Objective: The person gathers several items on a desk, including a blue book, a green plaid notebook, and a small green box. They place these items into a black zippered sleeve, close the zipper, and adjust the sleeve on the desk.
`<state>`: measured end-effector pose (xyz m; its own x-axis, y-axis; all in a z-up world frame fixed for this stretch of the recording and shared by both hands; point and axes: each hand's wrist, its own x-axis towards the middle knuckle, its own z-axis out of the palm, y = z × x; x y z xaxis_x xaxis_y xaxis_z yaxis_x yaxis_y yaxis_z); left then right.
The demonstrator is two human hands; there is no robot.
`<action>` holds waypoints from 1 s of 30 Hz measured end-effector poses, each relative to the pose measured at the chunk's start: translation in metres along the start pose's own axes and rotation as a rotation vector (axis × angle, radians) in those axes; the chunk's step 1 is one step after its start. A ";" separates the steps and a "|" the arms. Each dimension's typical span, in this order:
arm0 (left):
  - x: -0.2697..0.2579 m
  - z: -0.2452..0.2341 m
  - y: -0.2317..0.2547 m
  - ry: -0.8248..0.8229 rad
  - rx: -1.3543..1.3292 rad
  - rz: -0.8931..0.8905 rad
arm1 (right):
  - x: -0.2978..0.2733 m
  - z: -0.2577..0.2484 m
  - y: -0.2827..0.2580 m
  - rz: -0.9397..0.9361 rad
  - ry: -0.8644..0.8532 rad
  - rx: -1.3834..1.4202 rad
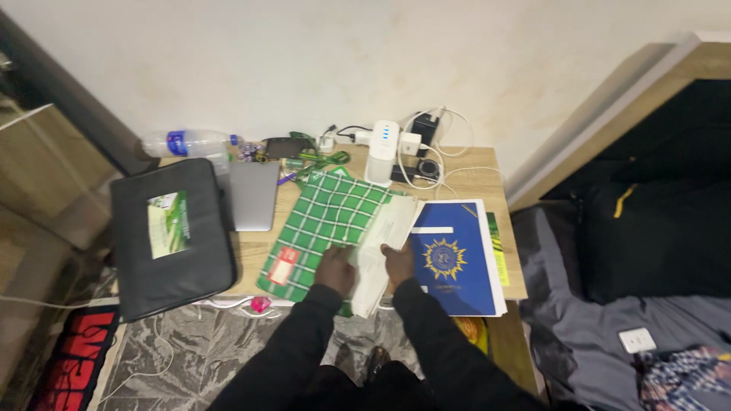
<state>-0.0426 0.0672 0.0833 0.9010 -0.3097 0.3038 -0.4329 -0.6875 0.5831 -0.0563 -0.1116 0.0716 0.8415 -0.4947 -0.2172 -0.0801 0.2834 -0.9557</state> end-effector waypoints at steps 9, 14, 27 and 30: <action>-0.009 -0.037 0.057 -0.043 -0.246 0.089 | 0.037 -0.021 0.039 0.135 -0.291 -0.101; -0.011 -0.044 0.073 -0.069 -0.176 -0.044 | 0.027 -0.005 0.064 0.317 -0.147 0.133; -0.042 -0.047 0.031 -0.473 0.203 0.072 | 0.023 -0.009 0.007 0.273 -0.386 -0.467; -0.051 -0.040 0.021 -0.453 0.189 0.036 | 0.023 -0.021 0.034 0.270 -0.256 -0.472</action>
<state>-0.0983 0.0950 0.1101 0.8253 -0.5614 -0.0611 -0.4894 -0.7649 0.4188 -0.0506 -0.1311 0.0299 0.8558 -0.2258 -0.4655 -0.4880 -0.0536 -0.8712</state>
